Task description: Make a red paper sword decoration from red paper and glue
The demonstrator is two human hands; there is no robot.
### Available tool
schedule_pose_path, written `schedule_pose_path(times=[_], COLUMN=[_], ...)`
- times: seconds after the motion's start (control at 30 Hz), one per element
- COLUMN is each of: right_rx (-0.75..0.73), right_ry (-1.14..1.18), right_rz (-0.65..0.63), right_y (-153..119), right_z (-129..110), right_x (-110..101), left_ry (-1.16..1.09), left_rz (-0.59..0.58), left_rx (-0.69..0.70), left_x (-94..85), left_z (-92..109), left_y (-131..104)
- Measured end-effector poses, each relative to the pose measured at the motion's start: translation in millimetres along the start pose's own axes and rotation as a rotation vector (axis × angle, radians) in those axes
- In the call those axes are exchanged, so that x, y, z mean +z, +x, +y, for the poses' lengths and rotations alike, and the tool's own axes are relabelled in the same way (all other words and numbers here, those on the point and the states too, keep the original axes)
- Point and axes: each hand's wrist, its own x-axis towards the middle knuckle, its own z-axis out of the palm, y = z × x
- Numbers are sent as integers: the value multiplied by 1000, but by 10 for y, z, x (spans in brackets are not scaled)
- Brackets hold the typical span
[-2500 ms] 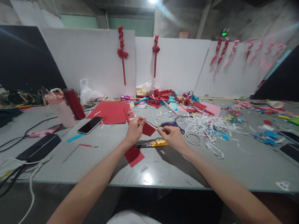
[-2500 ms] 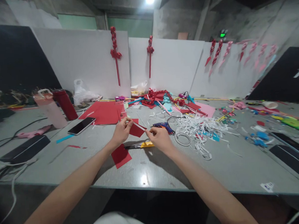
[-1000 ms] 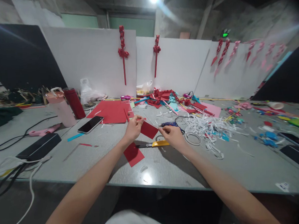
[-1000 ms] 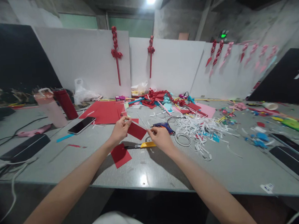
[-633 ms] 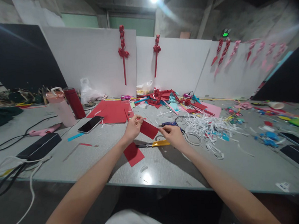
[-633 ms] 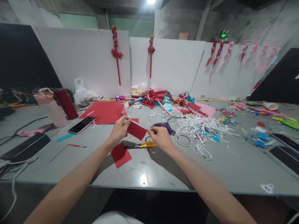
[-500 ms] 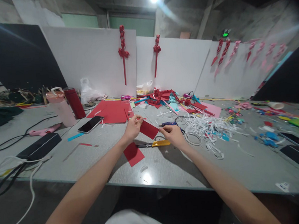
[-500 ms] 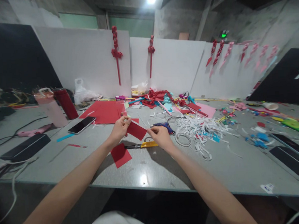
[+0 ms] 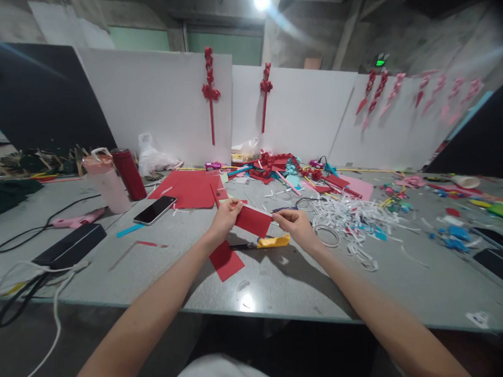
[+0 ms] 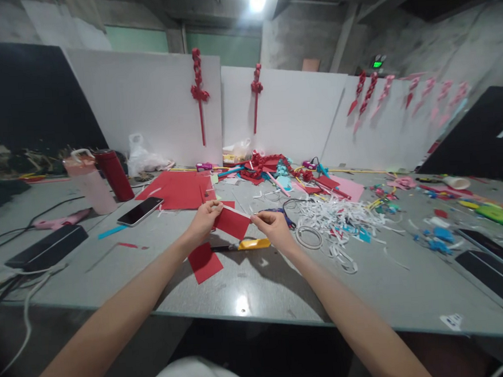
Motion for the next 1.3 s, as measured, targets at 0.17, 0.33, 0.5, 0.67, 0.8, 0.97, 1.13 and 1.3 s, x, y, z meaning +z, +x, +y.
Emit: schedule_pose_path(times=[0.17, 0.33, 0.5, 0.67, 0.8, 0.97, 1.13, 1.3], right_rx=[-31, -57, -105, -102, -74, -8, 31, 11], right_ry=[49, 106, 133, 173, 227, 297, 389, 331], right_rz=[26, 2, -36, -31, -15, -1, -12, -13], right_y=[-10, -16, -12, -9, -9, -19, -21, -18], right_z=[-16, 22, 103, 166, 175, 125, 120, 132], right_x=[-19, -40, -53, -38, -13, 5, -2, 8], left_ry=[-110, -169, -212, -264, -264, -269, -255, -197], left_rz=[-42, -129, -217, -303, -307, -282, -277, -210], left_rx=[-62, -139, -236, -226, -229, -226, -187, -135], left_x=[40, 82, 127, 166, 196, 222, 239, 246], left_z=[-40, -23, -14, -38, -64, -93, -107, -108], left_y=[11, -38, -104, -148, -171, -192, -194, -182])
